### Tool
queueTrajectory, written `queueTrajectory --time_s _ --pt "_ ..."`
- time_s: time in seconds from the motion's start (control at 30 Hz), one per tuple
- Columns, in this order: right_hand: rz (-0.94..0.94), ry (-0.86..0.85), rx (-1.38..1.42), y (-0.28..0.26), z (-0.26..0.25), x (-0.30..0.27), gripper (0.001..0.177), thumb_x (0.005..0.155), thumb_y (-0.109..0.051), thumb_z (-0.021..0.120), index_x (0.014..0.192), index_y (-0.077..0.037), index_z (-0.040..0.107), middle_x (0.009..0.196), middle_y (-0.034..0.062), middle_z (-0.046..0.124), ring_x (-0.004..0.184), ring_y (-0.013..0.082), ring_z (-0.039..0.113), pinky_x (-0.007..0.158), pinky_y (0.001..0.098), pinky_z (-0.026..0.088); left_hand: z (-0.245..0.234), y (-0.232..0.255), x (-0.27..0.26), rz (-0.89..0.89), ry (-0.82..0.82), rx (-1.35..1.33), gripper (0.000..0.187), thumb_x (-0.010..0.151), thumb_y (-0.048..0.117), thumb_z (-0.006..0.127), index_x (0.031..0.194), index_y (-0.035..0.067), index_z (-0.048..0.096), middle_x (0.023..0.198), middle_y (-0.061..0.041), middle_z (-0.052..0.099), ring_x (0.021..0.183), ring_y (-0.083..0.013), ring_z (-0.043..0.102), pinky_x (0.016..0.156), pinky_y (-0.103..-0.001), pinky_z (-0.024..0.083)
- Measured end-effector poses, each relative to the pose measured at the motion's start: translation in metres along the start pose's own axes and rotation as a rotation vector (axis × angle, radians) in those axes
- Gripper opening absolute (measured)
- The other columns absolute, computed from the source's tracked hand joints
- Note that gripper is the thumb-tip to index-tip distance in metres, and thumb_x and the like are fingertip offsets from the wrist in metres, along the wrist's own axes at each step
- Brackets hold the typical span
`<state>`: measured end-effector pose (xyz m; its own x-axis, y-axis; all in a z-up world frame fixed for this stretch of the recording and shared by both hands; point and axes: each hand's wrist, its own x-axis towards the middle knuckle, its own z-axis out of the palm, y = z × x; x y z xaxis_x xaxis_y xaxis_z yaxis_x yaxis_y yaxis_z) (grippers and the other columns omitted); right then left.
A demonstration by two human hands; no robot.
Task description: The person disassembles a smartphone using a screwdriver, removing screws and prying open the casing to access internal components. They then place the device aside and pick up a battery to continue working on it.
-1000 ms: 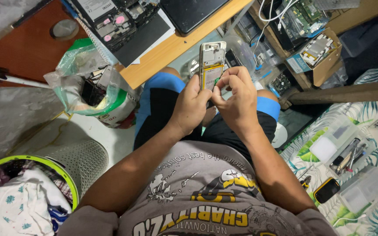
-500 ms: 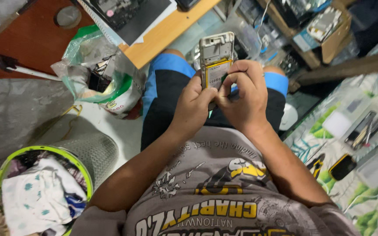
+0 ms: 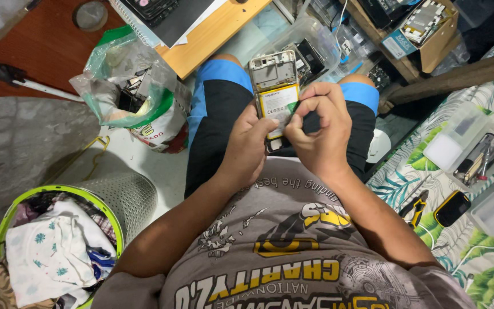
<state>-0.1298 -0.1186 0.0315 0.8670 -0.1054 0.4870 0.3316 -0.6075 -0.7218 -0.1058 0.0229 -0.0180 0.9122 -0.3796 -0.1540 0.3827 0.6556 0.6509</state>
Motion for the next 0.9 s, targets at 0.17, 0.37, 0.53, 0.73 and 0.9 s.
queueTrajectory --time_s 0.17,0.37,0.53,0.73,0.9 --pt "0.164 0.009 0.083 0.007 0.001 -0.003 0.019 0.086 0.009 0.075 0.091 -0.002 0.060 0.116 0.0102 0.062 0.104 0.0180 0.063 0.093 0.0277 0.051 -0.007 -0.008 0.004 -0.016 0.058 0.001 0.039 0.096 -0.004 0.051 0.135 -0.005 0.053 0.122 -0.014 0.067 0.111 -0.0193 0.066 0.102 -0.034 0.052" --pt "0.106 -0.034 0.059 0.000 0.001 -0.001 0.026 0.084 0.005 0.082 0.098 0.000 0.061 0.118 0.0111 0.061 0.095 0.0180 0.061 0.087 0.0278 0.052 -0.011 -0.011 0.008 0.018 0.051 0.000 0.038 0.097 -0.002 0.051 0.135 -0.004 0.053 0.122 -0.014 0.067 0.110 -0.0187 0.066 0.100 -0.032 0.053" --pt "0.003 -0.036 -0.058 0.003 0.005 0.000 0.021 0.089 0.006 0.082 0.101 -0.001 0.066 0.116 0.0127 0.062 0.097 0.0228 0.067 0.083 0.0309 0.056 -0.009 -0.012 0.009 0.005 0.047 -0.008 0.035 0.101 0.002 0.053 0.136 -0.003 0.054 0.124 -0.012 0.067 0.111 -0.0163 0.065 0.099 -0.031 0.053" --pt "-0.103 -0.007 -0.140 0.008 0.003 0.001 0.019 0.091 0.006 0.077 0.098 -0.001 0.061 0.109 0.0145 0.065 0.097 0.0290 0.069 0.085 0.0355 0.057 -0.006 -0.016 0.010 0.074 0.059 0.200 0.031 0.103 0.006 0.061 0.133 -0.002 0.056 0.123 -0.010 0.068 0.111 -0.0146 0.066 0.100 -0.031 0.054" --pt "-0.018 0.033 -0.128 0.021 0.000 -0.001 0.017 0.092 0.005 0.073 0.094 0.000 0.057 0.102 0.0126 0.070 0.089 0.0220 0.071 0.076 0.0302 0.055 -0.009 -0.016 0.012 0.066 0.040 0.192 0.029 0.104 0.007 0.062 0.131 -0.003 0.057 0.121 -0.011 0.069 0.109 -0.0147 0.066 0.099 -0.032 0.054"
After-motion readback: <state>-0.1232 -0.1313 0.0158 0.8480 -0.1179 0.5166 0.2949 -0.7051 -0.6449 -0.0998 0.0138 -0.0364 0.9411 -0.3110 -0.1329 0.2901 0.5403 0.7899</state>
